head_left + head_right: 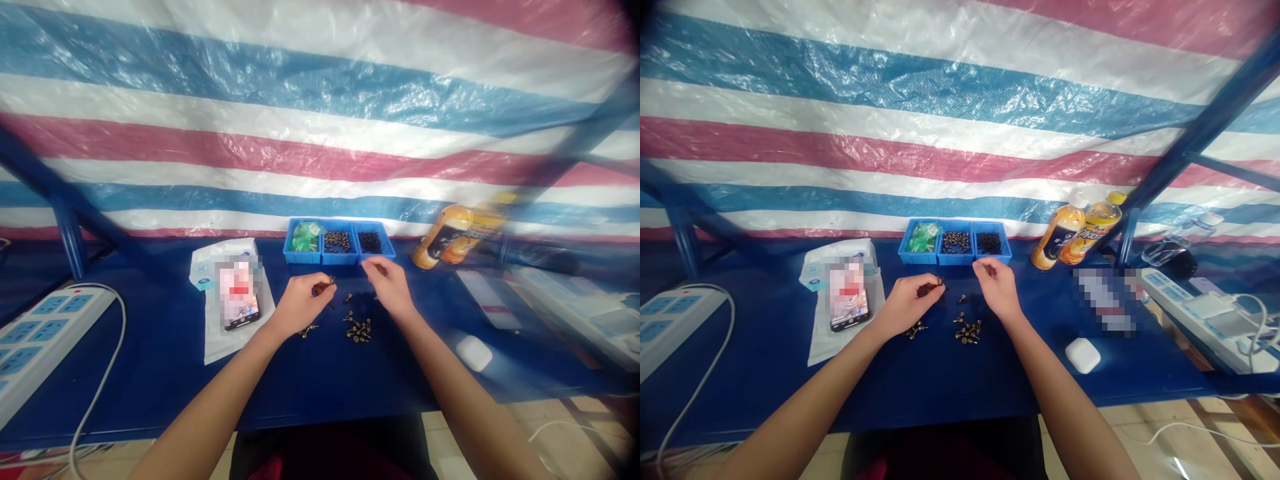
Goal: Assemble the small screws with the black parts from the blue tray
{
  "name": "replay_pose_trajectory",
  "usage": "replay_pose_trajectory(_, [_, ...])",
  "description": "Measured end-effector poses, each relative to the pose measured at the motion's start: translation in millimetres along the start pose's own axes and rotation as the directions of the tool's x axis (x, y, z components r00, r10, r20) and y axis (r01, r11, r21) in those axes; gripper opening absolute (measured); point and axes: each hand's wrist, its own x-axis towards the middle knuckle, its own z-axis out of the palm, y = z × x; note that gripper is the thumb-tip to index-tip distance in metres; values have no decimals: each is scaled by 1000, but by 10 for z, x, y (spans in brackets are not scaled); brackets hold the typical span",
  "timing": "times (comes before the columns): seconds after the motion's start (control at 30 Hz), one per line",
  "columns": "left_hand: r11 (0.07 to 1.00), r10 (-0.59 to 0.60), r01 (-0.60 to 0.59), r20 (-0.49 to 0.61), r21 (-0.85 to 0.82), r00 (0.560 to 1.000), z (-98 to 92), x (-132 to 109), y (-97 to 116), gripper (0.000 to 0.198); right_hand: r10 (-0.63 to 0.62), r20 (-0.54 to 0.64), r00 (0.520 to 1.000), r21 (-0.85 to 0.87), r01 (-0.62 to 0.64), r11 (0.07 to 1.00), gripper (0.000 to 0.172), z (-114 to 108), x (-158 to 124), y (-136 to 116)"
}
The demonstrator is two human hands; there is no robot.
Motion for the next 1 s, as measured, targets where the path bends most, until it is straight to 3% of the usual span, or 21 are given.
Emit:
replay_pose_trajectory(0.07, [1000,-1,1,-8,11,1000,-3,4,-11,24,-88,144,986,-202,116,973,23,-38,-19,-11])
replay_pose_trajectory(0.17, [999,-24,25,-30,22,999,-17,14,-38,23,-131,438,889,-376,314,872,20,-99,-39,-15])
replay_pose_trajectory(0.23, [999,-39,40,-34,27,999,-26,20,-53,23,-119,523,844,-446,389,806,23,-123,-44,-2])
replay_pose_trajectory(0.4, [999,-30,31,-22,31,999,-34,20,-61,23,-67,496,866,-588,391,708,31,-218,-32,44])
replay_pose_trajectory(0.5, [999,-21,22,-26,28,999,-32,14,-58,24,-54,566,823,-572,439,693,38,-319,-25,53])
replay_pose_trajectory(0.6, [999,-24,25,-23,22,999,-26,11,-64,24,-50,614,787,-546,470,693,30,-364,-30,52])
replay_pose_trajectory(0.87, [999,-32,33,-38,30,999,-10,8,-91,20,-64,656,752,-502,497,708,16,-275,-30,47])
replay_pose_trajectory(1.0, [999,-23,24,-40,30,999,-26,4,-70,21,-114,626,772,-436,467,769,17,-290,-9,15])
